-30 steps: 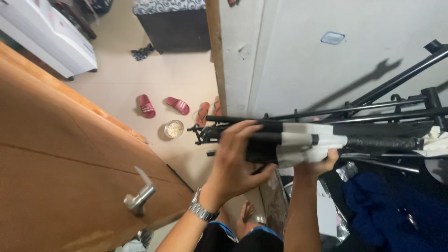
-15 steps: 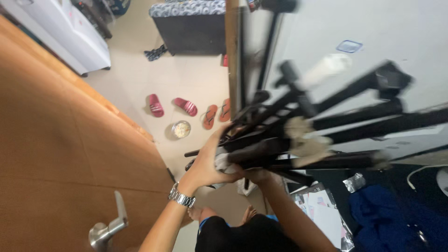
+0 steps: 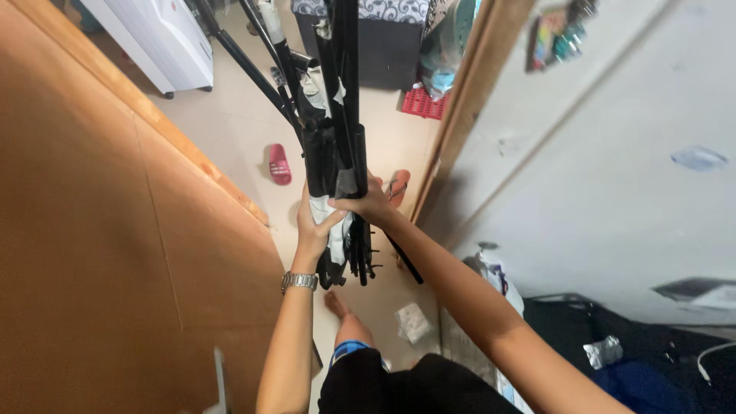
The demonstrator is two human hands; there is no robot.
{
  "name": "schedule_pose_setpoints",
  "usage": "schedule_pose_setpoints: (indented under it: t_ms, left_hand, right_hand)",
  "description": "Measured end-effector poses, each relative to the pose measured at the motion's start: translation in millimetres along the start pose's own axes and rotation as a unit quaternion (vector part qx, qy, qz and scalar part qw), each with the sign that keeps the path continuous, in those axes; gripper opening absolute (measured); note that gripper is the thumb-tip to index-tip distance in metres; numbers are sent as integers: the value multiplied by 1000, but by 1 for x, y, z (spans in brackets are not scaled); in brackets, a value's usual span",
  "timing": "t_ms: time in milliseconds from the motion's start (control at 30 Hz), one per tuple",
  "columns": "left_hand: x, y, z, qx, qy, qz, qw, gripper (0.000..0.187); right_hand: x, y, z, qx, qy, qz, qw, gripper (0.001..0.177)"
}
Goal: The person assembles a black tripod by connecting its legs and tightening the joints. They then carry the tripod to another room and place it on a patterned mat. The person returns to the original room and continues handling tripod parts and other items on a cluttered desk.
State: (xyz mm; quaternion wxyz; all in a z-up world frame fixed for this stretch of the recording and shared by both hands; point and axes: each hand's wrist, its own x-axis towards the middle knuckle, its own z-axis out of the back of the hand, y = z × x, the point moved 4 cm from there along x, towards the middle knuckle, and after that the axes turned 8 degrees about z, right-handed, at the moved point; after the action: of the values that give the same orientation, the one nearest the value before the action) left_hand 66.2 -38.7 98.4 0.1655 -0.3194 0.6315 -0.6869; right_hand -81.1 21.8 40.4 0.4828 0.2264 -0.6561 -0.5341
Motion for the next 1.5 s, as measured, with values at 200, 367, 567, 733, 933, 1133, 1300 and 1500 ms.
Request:
schedule_pose_setpoints:
  t_ms: [200, 367, 567, 733, 933, 1133, 1300, 1500]
  left_hand:
    - [126, 79, 48, -56, 33, 63, 996, 77]
    - [247, 114, 83, -80, 55, 79, 992, 83]
    - [351, 130, 112, -47, 76, 121, 989, 91]
    - [425, 162, 117, -27, 95, 131, 986, 84]
    - [523, 227, 109, -36, 67, 276, 958, 52]
    - [651, 250, 72, -38, 56, 241, 968, 32]
    - [757, 287, 26, -23, 60, 248, 967, 34]
    - [860, 318, -19, -29, 71, 268, 960, 30]
  right_hand:
    - [110, -80, 1, 157, -39, -57, 985, 58]
    - [225, -104, 14, 207, -52, -20, 977, 61]
    - [313, -140, 25, 107, -113, -88, 984, 56]
    - [373, -173, 46, 156, -114, -86, 977, 53]
    - [465, -209, 91, 84, -147, -192, 967, 54]
    - [554, -270, 169, 89, -136, -239, 957, 55]
    - [634, -310, 259, 167, -119, -261, 943, 56]
    - [697, -343, 333, 136, -165, -312, 926, 65]
